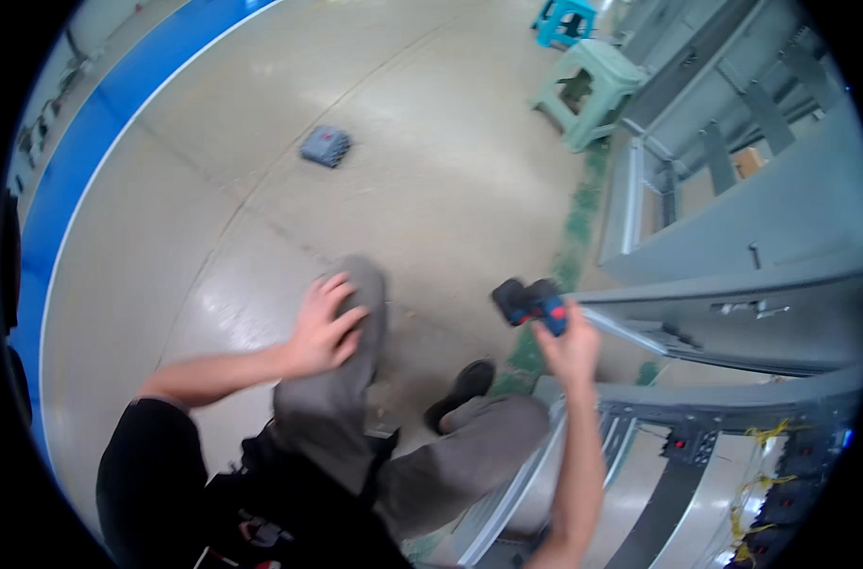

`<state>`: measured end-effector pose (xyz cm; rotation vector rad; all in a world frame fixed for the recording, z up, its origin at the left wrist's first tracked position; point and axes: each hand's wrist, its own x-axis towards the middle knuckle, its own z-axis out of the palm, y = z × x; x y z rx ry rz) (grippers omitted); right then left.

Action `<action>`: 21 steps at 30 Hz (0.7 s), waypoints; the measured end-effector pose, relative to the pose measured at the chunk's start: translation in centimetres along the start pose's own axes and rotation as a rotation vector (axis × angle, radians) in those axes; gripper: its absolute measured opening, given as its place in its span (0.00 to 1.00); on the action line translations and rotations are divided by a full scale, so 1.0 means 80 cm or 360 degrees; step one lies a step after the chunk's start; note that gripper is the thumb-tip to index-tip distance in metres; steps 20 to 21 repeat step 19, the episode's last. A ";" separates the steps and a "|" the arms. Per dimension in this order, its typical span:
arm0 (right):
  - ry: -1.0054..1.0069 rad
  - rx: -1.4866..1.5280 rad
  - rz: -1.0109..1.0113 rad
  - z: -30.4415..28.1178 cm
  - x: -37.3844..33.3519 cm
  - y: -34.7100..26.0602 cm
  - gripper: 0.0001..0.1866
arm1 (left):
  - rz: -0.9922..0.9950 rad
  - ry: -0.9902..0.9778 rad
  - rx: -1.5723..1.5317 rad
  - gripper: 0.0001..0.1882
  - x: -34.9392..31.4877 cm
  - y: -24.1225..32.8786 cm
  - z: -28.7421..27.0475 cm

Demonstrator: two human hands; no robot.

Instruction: The person installs multiple circuit breakers into a metal electrical cabinet using a cordless drill. They pick up each breaker, align it on the DIN rail, and secure it with screws, repeating the process for several units.

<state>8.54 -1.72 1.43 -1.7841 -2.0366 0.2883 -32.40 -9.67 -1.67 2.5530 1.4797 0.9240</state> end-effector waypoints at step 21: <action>-0.0964 -0.0338 0.0804 0.244 0.099 0.232 0.43 | -0.0849 -0.0471 -0.0523 0.15 0.093 -0.040 -0.032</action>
